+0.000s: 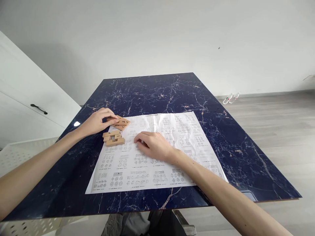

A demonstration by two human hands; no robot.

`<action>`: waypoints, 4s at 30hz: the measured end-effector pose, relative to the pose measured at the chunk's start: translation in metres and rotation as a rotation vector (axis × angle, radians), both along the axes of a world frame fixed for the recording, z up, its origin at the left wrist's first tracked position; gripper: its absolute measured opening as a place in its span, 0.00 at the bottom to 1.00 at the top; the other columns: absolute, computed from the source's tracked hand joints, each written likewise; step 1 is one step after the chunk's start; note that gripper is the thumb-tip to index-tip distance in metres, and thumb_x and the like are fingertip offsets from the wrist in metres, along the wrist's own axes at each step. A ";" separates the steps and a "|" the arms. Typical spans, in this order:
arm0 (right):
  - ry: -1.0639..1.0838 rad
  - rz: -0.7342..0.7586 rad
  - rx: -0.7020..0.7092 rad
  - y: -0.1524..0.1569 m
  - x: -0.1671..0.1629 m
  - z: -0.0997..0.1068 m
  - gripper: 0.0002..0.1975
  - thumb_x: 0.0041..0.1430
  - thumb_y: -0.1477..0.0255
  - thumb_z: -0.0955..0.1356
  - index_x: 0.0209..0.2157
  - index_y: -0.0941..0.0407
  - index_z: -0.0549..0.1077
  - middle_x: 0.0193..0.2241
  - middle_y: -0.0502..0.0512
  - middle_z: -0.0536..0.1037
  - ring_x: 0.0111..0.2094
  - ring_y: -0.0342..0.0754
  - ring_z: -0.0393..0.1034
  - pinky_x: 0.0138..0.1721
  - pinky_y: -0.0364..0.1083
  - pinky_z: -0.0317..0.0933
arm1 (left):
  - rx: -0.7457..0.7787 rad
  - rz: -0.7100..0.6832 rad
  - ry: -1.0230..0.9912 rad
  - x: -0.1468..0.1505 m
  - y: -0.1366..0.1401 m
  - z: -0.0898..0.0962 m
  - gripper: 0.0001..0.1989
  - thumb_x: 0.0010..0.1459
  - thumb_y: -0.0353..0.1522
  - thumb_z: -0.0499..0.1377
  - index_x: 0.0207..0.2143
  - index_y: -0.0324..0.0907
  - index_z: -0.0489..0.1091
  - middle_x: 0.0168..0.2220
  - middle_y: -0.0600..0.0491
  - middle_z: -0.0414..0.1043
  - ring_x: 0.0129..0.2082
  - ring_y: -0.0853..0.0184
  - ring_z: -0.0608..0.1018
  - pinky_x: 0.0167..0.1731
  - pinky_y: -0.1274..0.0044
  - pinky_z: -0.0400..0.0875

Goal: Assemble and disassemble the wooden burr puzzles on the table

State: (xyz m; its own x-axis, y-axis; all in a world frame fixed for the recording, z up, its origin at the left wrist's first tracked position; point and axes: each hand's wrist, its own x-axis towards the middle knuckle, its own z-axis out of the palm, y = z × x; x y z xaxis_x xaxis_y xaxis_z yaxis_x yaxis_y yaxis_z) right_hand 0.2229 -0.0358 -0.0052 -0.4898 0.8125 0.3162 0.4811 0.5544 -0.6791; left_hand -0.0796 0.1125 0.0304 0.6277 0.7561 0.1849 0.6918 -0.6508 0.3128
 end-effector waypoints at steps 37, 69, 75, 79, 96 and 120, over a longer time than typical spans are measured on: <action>0.000 -0.009 -0.055 0.002 -0.001 0.004 0.09 0.71 0.76 0.65 0.44 0.55 0.78 0.40 0.54 0.84 0.33 0.45 0.73 0.35 0.46 0.63 | 0.273 0.022 0.129 0.025 0.015 -0.018 0.25 0.74 0.47 0.47 0.29 0.45 0.68 0.30 0.46 0.74 0.32 0.55 0.77 0.39 0.64 0.71; 0.066 -0.019 -0.148 0.003 0.002 0.006 0.08 0.70 0.75 0.66 0.43 0.55 0.77 0.36 0.53 0.83 0.31 0.45 0.72 0.33 0.46 0.63 | 0.335 0.427 -0.077 0.029 -0.015 0.002 0.28 0.75 0.49 0.44 0.23 0.47 0.56 0.17 0.52 0.63 0.17 0.64 0.69 0.23 0.72 0.56; 0.454 -0.002 -0.441 0.007 0.013 0.011 0.18 0.75 0.57 0.67 0.56 0.54 0.69 0.37 0.53 0.82 0.29 0.45 0.71 0.32 0.46 0.67 | 0.066 0.286 -0.199 0.089 -0.073 0.022 0.31 0.75 0.54 0.46 0.23 0.47 0.59 0.16 0.55 0.62 0.15 0.66 0.66 0.21 0.70 0.57; 0.542 0.049 -0.529 0.009 0.017 0.014 0.18 0.74 0.53 0.67 0.48 0.55 0.71 0.33 0.52 0.79 0.26 0.44 0.69 0.28 0.46 0.64 | -0.170 0.253 -0.336 0.123 -0.107 0.018 0.33 0.73 0.57 0.48 0.22 0.46 0.62 0.19 0.52 0.69 0.18 0.65 0.70 0.21 0.70 0.60; 0.534 -0.215 -0.475 0.029 0.042 0.006 0.22 0.67 0.47 0.71 0.39 0.53 0.75 0.23 0.45 0.66 0.22 0.43 0.58 0.22 0.43 0.51 | -0.899 0.128 -0.738 0.134 -0.116 -0.014 0.28 0.71 0.60 0.52 0.38 0.46 0.71 0.28 0.52 0.75 0.15 0.73 0.66 0.15 0.76 0.59; -0.188 -0.336 0.052 0.021 0.035 -0.005 0.18 0.76 0.67 0.63 0.28 0.52 0.62 0.23 0.49 0.70 0.23 0.45 0.60 0.27 0.47 0.52 | -1.062 0.070 -0.805 0.119 -0.117 -0.009 0.33 0.75 0.57 0.45 0.31 0.42 0.71 0.19 0.58 0.59 0.16 0.74 0.56 0.19 0.76 0.51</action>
State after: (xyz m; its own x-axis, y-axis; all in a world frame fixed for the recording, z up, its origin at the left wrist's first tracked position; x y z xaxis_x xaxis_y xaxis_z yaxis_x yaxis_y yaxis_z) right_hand 0.2576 -0.0152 -0.0101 -0.2524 0.9229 0.2909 0.7552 0.3759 -0.5371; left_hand 0.0394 -0.0045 0.0219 0.5765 0.7892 -0.2118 0.0977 0.1908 0.9768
